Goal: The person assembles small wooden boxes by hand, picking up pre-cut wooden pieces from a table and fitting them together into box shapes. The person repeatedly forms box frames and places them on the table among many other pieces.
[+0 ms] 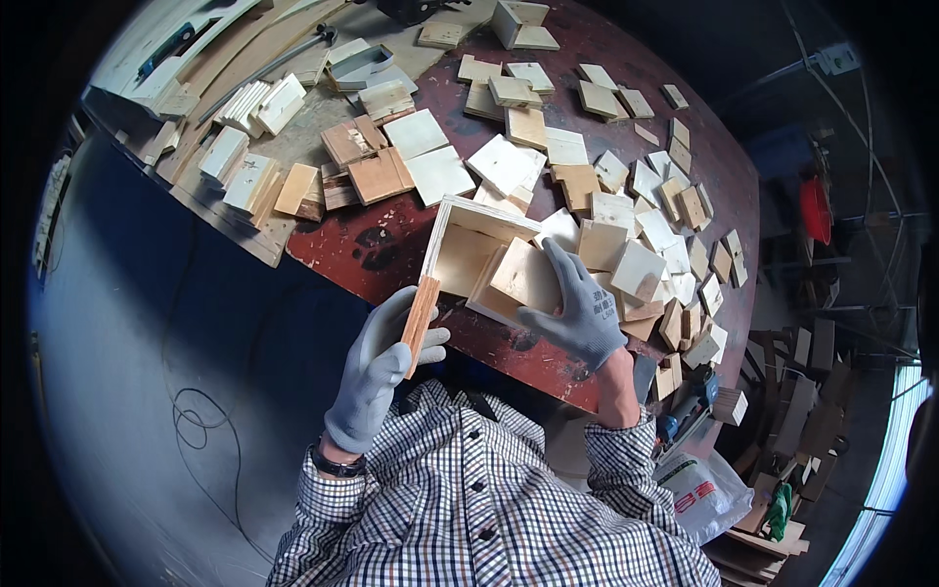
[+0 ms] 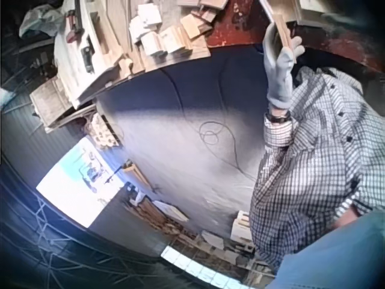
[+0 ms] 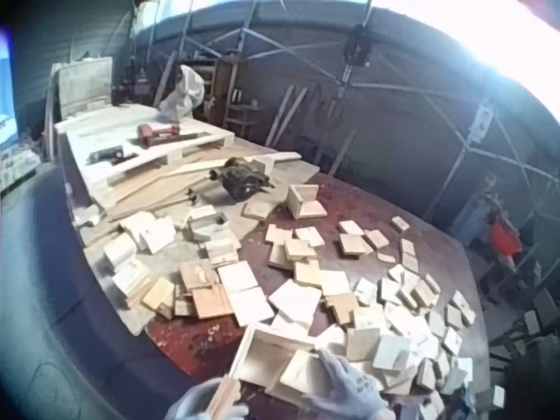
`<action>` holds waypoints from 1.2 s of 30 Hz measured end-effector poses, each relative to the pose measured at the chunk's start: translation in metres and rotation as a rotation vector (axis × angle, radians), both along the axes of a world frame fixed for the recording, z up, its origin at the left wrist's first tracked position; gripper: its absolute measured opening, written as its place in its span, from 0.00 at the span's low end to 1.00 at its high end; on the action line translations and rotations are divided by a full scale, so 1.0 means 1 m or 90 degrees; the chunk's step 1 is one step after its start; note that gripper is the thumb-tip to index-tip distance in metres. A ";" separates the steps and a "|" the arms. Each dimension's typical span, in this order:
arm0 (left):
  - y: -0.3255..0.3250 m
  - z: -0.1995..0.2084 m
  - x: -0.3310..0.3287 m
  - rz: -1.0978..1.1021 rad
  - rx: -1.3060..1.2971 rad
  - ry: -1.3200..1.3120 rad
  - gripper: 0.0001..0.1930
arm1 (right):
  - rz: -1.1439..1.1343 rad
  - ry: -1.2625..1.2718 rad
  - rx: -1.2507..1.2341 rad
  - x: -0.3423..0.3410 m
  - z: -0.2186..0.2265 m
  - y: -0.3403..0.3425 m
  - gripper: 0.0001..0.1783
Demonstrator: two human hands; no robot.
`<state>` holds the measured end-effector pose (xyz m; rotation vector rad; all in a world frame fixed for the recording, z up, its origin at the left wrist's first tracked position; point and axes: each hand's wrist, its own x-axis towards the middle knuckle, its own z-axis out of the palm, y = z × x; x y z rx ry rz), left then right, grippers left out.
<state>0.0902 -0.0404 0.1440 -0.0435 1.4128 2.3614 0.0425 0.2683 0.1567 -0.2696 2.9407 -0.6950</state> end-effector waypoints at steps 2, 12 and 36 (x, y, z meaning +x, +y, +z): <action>0.002 -0.002 0.000 -0.016 -0.032 0.013 0.53 | -0.041 0.063 -0.022 0.009 0.004 0.007 0.57; 0.029 -0.003 -0.021 -0.134 -0.058 0.032 0.59 | -0.351 0.064 0.100 0.150 -0.044 0.049 0.53; 0.012 0.017 0.004 -0.084 -0.079 0.082 0.52 | -0.438 0.342 0.086 0.010 -0.053 0.150 0.24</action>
